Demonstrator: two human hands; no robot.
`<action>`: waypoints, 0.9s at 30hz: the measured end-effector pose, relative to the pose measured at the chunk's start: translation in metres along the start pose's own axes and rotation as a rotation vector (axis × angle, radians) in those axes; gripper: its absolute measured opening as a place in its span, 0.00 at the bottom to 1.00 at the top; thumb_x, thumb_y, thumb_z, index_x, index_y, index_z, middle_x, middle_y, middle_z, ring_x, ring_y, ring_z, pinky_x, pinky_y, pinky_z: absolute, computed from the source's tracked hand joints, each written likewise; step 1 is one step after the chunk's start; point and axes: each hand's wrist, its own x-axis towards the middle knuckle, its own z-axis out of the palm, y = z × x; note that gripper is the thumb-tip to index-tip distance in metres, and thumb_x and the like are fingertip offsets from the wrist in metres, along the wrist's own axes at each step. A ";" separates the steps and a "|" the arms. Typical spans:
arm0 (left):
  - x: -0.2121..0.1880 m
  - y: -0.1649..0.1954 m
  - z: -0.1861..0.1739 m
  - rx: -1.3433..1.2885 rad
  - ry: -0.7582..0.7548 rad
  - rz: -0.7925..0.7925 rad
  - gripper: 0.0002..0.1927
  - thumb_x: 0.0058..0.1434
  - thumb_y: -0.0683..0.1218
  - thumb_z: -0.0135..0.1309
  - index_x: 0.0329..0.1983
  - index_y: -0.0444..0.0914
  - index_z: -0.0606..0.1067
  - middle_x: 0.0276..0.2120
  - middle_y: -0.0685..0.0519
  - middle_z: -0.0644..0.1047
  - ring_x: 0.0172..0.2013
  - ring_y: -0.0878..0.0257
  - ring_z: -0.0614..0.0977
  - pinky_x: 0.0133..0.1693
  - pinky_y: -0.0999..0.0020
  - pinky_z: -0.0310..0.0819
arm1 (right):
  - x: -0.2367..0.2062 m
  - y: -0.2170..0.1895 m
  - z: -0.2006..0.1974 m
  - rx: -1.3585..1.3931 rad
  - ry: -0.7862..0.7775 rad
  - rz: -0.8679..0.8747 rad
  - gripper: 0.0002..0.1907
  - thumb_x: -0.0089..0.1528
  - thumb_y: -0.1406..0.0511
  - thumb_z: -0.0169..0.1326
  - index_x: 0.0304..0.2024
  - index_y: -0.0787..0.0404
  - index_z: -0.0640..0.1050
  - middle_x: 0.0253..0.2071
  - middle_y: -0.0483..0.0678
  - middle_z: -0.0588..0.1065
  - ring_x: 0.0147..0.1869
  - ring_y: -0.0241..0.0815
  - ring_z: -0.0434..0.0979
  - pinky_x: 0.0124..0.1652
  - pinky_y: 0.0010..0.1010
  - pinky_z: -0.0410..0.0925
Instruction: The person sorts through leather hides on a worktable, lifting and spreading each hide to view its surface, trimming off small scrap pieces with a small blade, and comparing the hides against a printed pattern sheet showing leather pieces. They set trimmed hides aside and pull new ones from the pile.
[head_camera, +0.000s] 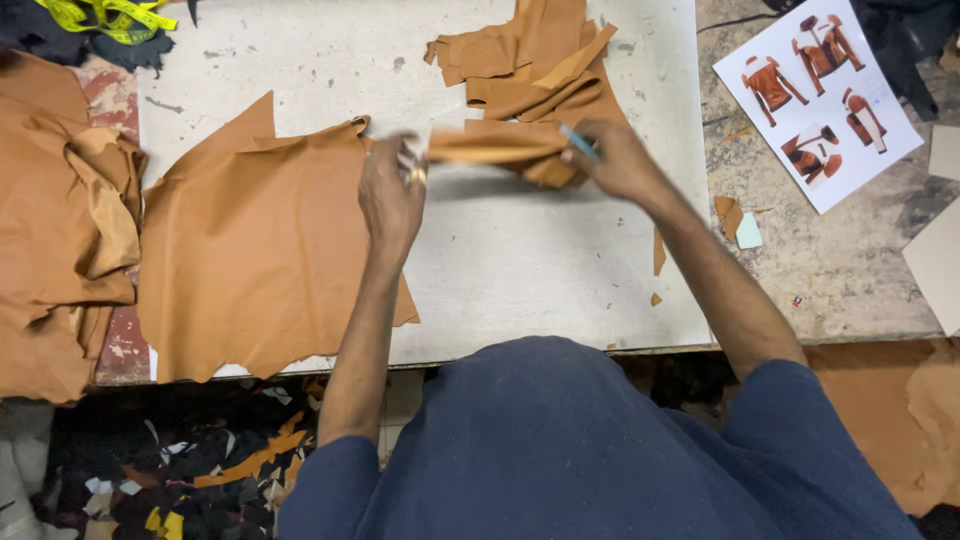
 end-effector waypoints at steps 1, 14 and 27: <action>0.015 0.007 0.004 -0.022 0.039 -0.002 0.21 0.61 0.37 0.60 0.58 0.35 0.74 0.45 0.46 0.76 0.43 0.52 0.80 0.43 0.56 0.76 | 0.012 0.000 -0.011 0.070 0.055 0.120 0.18 0.68 0.58 0.57 0.54 0.63 0.77 0.43 0.59 0.77 0.46 0.62 0.78 0.44 0.49 0.72; -0.132 -0.137 -0.105 0.141 0.393 -0.407 0.25 0.64 0.37 0.62 0.64 0.29 0.71 0.54 0.42 0.75 0.52 0.51 0.79 0.52 0.56 0.75 | -0.141 0.077 0.068 -0.203 0.488 0.093 0.19 0.68 0.62 0.58 0.57 0.67 0.77 0.47 0.59 0.75 0.44 0.58 0.78 0.40 0.47 0.71; -0.148 -0.155 -0.083 0.318 -0.092 -0.092 0.31 0.62 0.42 0.61 0.67 0.27 0.69 0.66 0.34 0.69 0.68 0.41 0.66 0.66 0.40 0.49 | -0.109 -0.055 0.151 -0.013 0.202 -0.194 0.15 0.68 0.65 0.55 0.55 0.67 0.78 0.44 0.59 0.76 0.44 0.57 0.78 0.44 0.47 0.70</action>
